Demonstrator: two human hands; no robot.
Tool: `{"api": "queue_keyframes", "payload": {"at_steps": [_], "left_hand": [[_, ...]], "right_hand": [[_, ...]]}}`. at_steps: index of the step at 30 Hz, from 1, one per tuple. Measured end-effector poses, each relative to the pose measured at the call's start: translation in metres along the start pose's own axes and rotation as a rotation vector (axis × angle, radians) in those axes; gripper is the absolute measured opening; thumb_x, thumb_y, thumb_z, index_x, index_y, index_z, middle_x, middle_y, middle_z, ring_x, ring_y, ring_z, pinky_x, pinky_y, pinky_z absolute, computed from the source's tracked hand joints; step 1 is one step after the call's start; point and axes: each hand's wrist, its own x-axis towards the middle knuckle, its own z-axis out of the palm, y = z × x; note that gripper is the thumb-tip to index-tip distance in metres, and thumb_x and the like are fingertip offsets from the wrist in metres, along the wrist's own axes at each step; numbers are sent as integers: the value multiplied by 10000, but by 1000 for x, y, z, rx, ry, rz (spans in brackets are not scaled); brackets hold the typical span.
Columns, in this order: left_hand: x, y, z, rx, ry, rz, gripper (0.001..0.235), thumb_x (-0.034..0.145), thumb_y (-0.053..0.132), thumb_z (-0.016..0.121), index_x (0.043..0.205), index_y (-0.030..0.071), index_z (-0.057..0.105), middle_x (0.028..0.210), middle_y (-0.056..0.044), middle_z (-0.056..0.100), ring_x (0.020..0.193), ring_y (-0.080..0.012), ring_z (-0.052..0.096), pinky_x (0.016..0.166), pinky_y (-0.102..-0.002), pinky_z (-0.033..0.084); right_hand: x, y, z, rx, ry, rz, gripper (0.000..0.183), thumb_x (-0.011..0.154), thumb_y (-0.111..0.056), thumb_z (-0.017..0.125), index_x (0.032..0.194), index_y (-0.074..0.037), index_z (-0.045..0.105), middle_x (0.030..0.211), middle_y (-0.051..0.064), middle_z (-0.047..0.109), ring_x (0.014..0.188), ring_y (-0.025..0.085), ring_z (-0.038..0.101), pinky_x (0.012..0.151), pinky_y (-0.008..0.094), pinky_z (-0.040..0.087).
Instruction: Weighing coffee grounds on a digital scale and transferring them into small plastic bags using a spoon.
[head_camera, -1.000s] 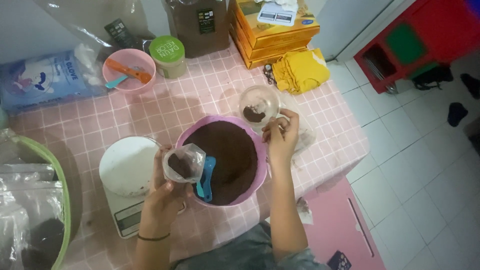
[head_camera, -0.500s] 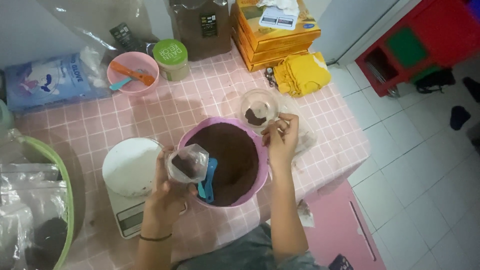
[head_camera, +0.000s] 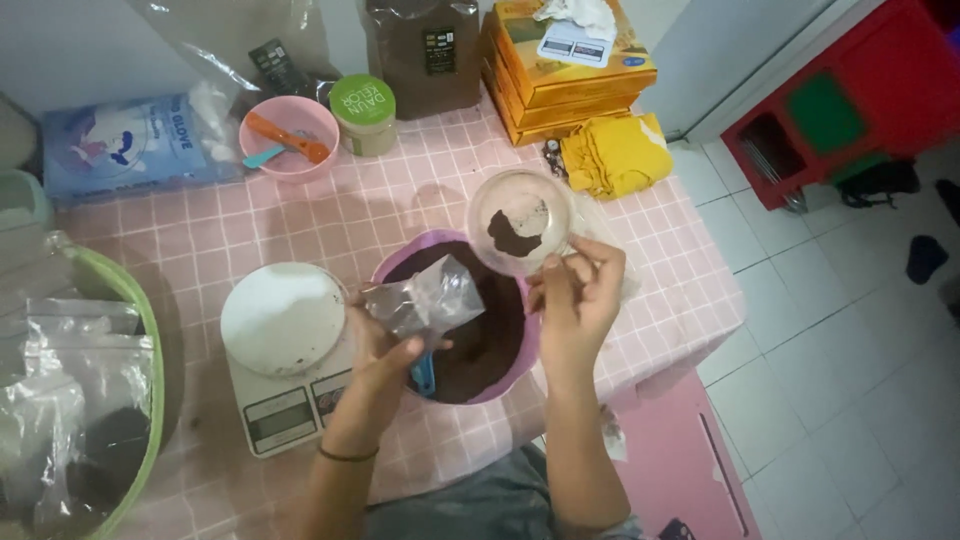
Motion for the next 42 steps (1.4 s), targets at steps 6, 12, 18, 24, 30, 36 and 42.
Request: {"api": "queue_keyframes", "payload": {"at_steps": [6,12,18,24,30,36,42], "left_hand": [[11,-41,-10,-191,46,15,1191,664,149,894,1451,248,6,1582,-263,-25,1389,-615,248,952,-710,486],[4,-29,7,-288,80,8,906,742,65,819,1370,257,195,1597,-185,192,1378,-484,388,1017,-720,420],[-4,-33,10,-432,49,-79,692,803,80,774,1262,272,294,1513,-93,333,1346,-361,457,1081,-686,375],[-5,-2,29,-509,103,-187,749,773,120,743,1320,267,253,1447,-89,356,1261,-306,489,1078,-635,413],[-4,-7,21,-506,65,-216,829,776,154,747,1399,234,205,1464,-127,325,1322,-334,451,1097,-640,375],[-5,-5,24,-513,75,-231,789,782,152,724,1370,235,203,1428,-117,326,1286,-308,448,1105,-603,369],[-4,0,31,-534,82,-236,771,756,130,733,1322,237,221,1390,-110,348,1246,-305,466,1094,-570,394]], "right_hand": [[-28,24,4,-222,57,-354,264,956,10,636,1208,22,558,737,174,732,436,150,620,398,221,486],[-24,35,5,-346,137,-723,239,894,32,714,1100,107,621,755,175,760,450,143,652,468,211,535],[-22,59,5,-248,157,-894,283,853,113,712,1101,173,590,738,213,748,441,159,640,466,243,551],[-18,71,0,-221,137,-1032,240,908,122,658,1114,165,542,784,202,722,485,157,652,490,251,564],[-15,73,-2,-194,149,-1033,220,916,101,662,1088,131,528,760,187,703,493,148,659,483,242,573],[-9,68,0,-227,117,-1101,225,870,153,658,1033,137,505,720,202,670,427,228,642,433,290,567],[-8,64,3,-328,172,-1131,177,898,44,715,979,65,558,772,136,722,478,160,674,504,254,576]]}}
